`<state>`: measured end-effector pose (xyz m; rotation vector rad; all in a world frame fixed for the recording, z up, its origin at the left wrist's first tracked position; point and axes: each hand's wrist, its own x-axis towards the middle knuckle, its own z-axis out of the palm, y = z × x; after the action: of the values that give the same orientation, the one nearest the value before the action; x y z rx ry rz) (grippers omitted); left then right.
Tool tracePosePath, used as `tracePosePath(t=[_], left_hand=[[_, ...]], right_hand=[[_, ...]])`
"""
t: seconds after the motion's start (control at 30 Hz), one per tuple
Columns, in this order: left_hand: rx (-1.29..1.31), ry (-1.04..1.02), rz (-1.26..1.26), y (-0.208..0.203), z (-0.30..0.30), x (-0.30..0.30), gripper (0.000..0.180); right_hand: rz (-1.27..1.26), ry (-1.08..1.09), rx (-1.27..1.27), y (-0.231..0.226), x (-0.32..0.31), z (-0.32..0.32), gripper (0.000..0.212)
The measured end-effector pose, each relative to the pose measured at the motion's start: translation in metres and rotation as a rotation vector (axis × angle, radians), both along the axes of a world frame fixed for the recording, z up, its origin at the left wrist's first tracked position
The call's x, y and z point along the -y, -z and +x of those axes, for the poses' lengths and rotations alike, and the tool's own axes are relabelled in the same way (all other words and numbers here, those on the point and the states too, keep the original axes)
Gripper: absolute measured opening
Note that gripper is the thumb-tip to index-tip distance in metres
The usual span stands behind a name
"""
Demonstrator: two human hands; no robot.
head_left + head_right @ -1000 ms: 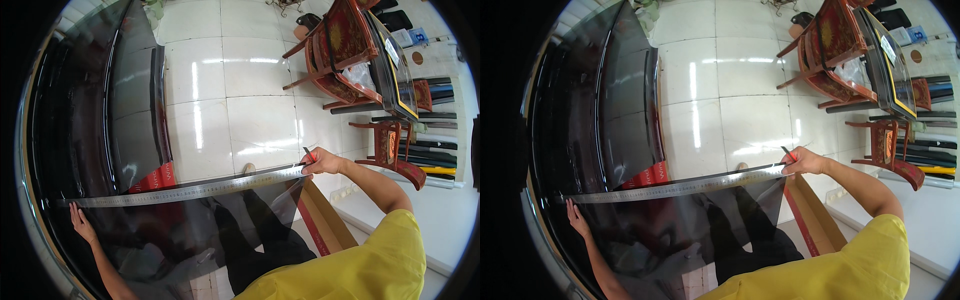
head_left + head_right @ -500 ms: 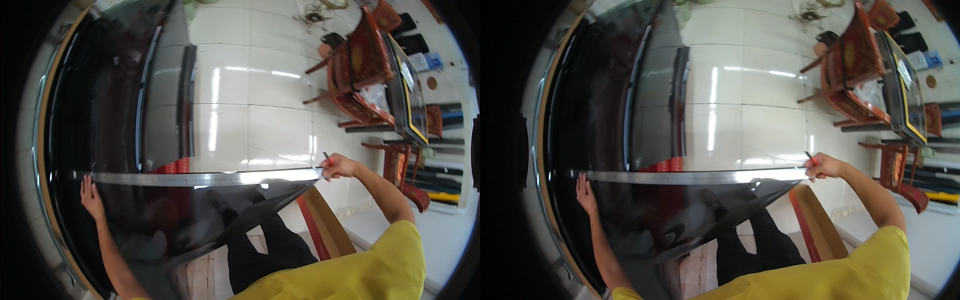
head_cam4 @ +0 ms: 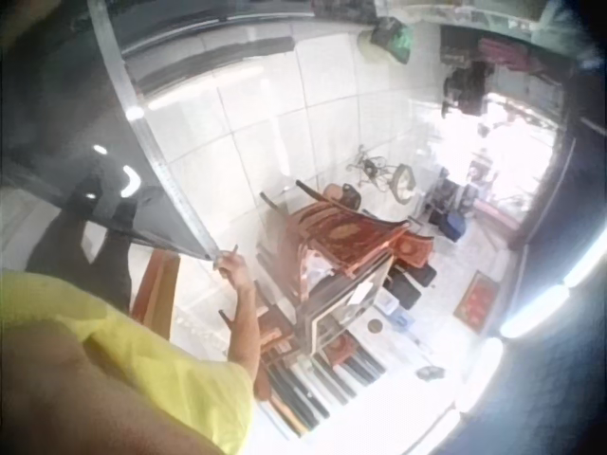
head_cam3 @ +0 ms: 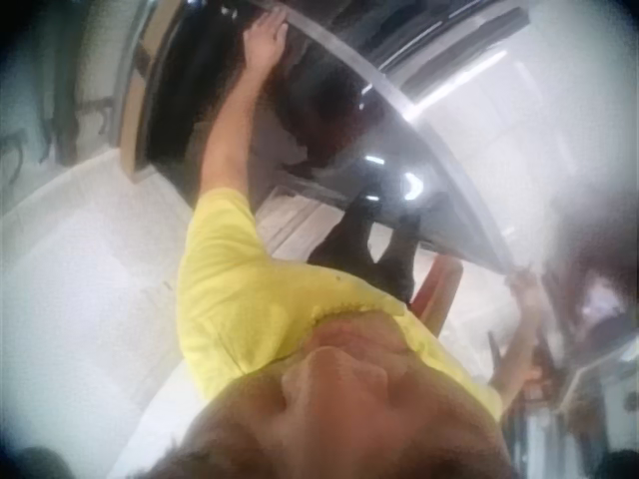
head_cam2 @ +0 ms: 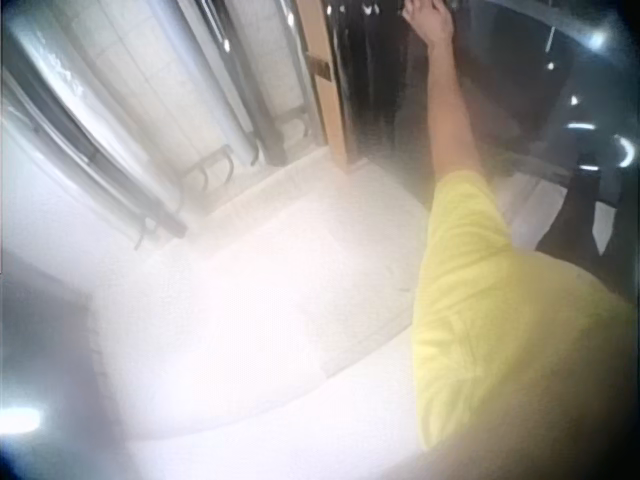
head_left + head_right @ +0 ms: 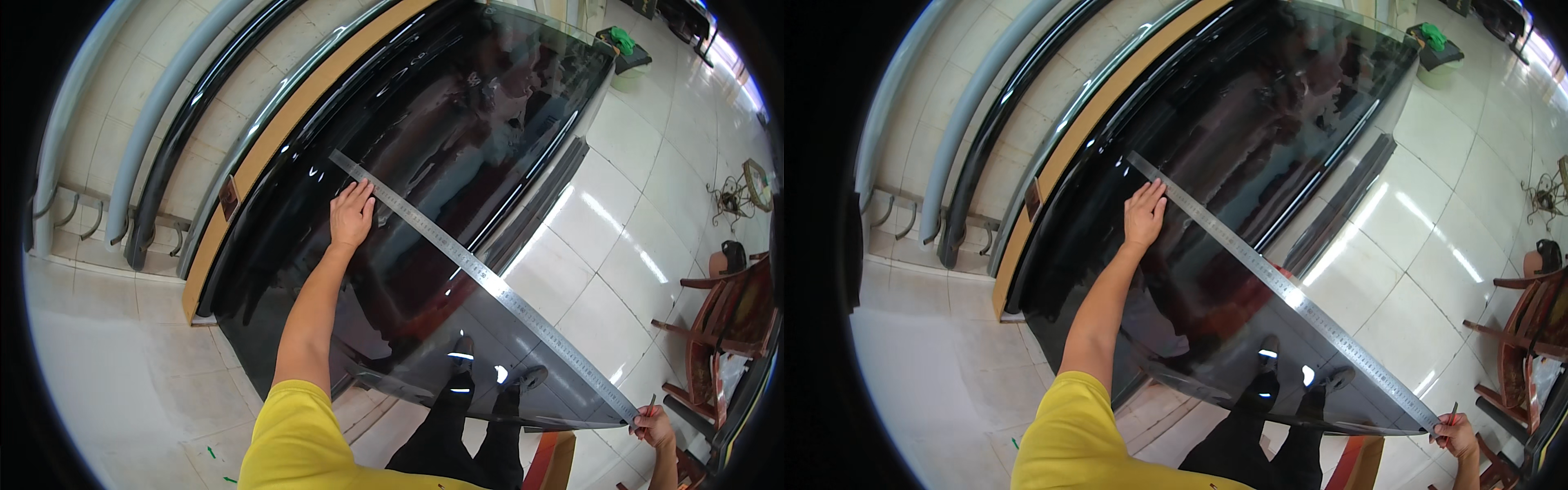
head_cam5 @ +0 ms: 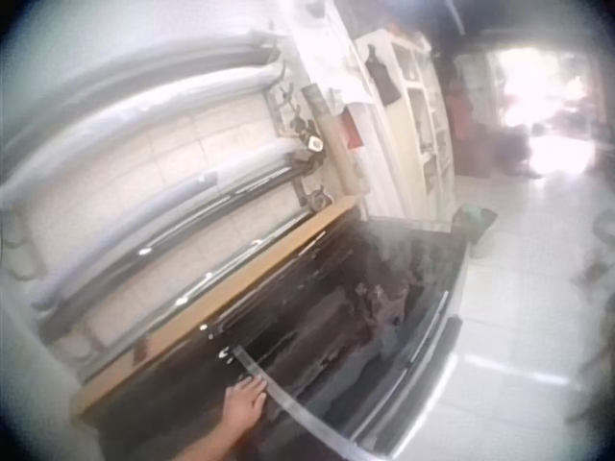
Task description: The person measures a large black car window tint film laid on a table using a metal ruler and a red marker. They mark the film, then use a red utility knife to cut along the marked lines, removing a strip of film. The person repeats the measuring and cutting process on the remaining film.
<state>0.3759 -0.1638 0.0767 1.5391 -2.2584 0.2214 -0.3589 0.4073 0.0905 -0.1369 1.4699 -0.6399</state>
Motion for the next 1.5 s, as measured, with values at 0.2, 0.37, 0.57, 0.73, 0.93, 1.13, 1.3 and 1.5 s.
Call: tracePosePath(t=[0.2, 0.37, 0.57, 0.73, 0.93, 1.13, 1.3, 1.5], left_hand=[[-0.018, -0.011, 0.005, 0.003, 0.002, 0.001, 0.035], [0.039, -0.025, 0.001, 0.010, 0.007, 0.005, 0.036], [0.025, -0.052, -0.003, 0.014, 0.006, 0.007, 0.037], [0.038, -0.105, 0.046, 0.013, 0.006, 0.006, 0.041], [0.038, -0.121, 0.086, 0.010, 0.005, 0.007, 0.045], [0.031, -0.117, 0.102, 0.008, 0.006, 0.006, 0.046], [0.030, -0.120, 0.119, 0.007, 0.006, 0.007, 0.047], [0.029, -0.122, 0.129, 0.007, 0.006, 0.006, 0.047]], right_hand=[[-0.018, -0.050, -0.012, 0.010, -0.001, -0.005, 0.012], [0.016, -0.221, -0.156, 0.003, 0.000, 0.000, 0.010], [-0.003, -0.211, -0.142, -0.011, 0.013, 0.010, 0.017], [0.023, -0.098, -0.157, -0.002, 0.010, 0.010, 0.012], [0.023, -0.109, -0.184, -0.004, 0.011, 0.015, 0.021], [0.050, -0.045, -0.150, -0.011, 0.016, 0.023, 0.022], [0.059, -0.066, -0.177, -0.008, 0.017, 0.024, 0.020], [0.056, -0.014, -0.146, -0.001, 0.015, 0.021, 0.020]])
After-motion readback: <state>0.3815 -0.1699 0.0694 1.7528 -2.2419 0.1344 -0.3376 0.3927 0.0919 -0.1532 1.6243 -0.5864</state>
